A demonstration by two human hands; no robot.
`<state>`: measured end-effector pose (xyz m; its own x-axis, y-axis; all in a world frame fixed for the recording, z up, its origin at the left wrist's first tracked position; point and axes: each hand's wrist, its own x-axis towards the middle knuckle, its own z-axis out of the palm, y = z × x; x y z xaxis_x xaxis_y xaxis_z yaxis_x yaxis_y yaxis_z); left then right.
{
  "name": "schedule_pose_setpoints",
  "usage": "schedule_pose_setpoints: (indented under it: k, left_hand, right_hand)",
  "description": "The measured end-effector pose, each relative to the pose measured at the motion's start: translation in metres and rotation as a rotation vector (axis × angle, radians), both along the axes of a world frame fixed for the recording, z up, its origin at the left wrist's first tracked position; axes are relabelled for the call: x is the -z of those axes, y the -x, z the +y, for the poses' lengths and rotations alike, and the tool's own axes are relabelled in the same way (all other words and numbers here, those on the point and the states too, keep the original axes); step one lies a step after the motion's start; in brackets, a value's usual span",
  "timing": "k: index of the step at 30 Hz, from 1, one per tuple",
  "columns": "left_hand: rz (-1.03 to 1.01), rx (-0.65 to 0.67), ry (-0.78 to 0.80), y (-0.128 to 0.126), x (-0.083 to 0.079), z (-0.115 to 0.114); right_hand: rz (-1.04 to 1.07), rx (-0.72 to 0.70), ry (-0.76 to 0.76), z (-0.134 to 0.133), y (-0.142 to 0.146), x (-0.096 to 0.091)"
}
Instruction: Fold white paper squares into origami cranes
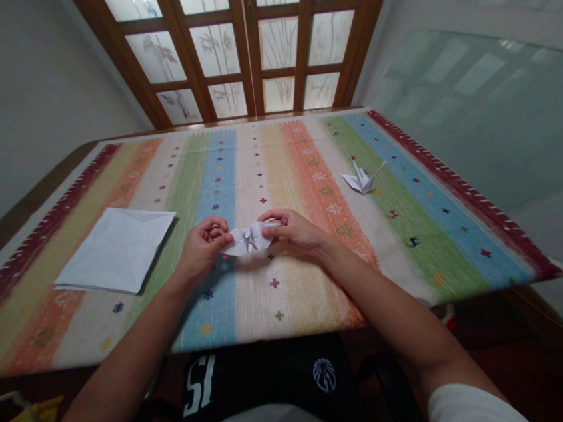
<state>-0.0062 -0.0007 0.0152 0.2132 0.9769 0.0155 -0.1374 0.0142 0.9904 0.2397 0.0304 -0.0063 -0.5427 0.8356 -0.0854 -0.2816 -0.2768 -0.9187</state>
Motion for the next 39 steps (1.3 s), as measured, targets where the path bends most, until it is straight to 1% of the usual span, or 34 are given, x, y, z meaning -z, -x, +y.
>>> schedule_pose_setpoints:
  k: [3, 7, 12, 16, 21, 24, 27, 29, 31, 33, 35, 39]
  left_hand:
    - [0.02, -0.051, -0.019, -0.001, -0.002, 0.0]
    - [-0.01, -0.099, -0.063, -0.001, -0.003, -0.001]
    - [-0.043, -0.133, -0.114, 0.001, -0.004, -0.001]
    - [-0.019, -0.127, -0.139, 0.002, -0.005, 0.001]
    - [0.02, -0.114, -0.125, 0.003, -0.002, 0.002]
    - [0.055, -0.084, -0.125, 0.003, 0.001, 0.003]
    - [0.123, -0.045, -0.155, 0.004, 0.002, 0.004]
    - [0.211, -0.061, -0.202, 0.006, 0.002, 0.005]
    - [0.334, -0.108, -0.261, 0.008, 0.003, 0.006]
    - [0.47, -0.132, -0.323, 0.009, 0.005, 0.007]
    - [0.586, -0.104, -0.394, 0.008, 0.009, 0.008]
    - [0.688, -0.062, -0.497, 0.007, 0.015, 0.008]
  right_hand:
    - [-0.005, 0.035, -0.006, 0.0, 0.0, -0.001]
    - [-0.018, 0.084, -0.01, 0.002, 0.0, -0.001]
    - [-0.001, 0.064, 0.008, 0.003, -0.003, -0.002]
    - [0.01, 0.108, -0.003, 0.004, -0.005, -0.005]
    - [-0.018, 0.176, -0.04, 0.005, -0.012, -0.013]
    - [-0.048, 0.207, -0.068, 0.005, -0.015, -0.018]
    - [-0.081, 0.281, -0.123, 0.005, -0.02, -0.023]
    - [-0.133, 0.363, -0.186, 0.007, -0.027, -0.026]
    - [-0.241, 0.48, -0.283, 0.012, -0.039, -0.028]
    - [-0.349, 0.671, -0.4, 0.018, -0.054, -0.028]
    - [-0.438, 0.881, -0.472, 0.025, -0.071, -0.029]
    - [-0.658, 1.276, -0.589, 0.032, -0.112, -0.031]
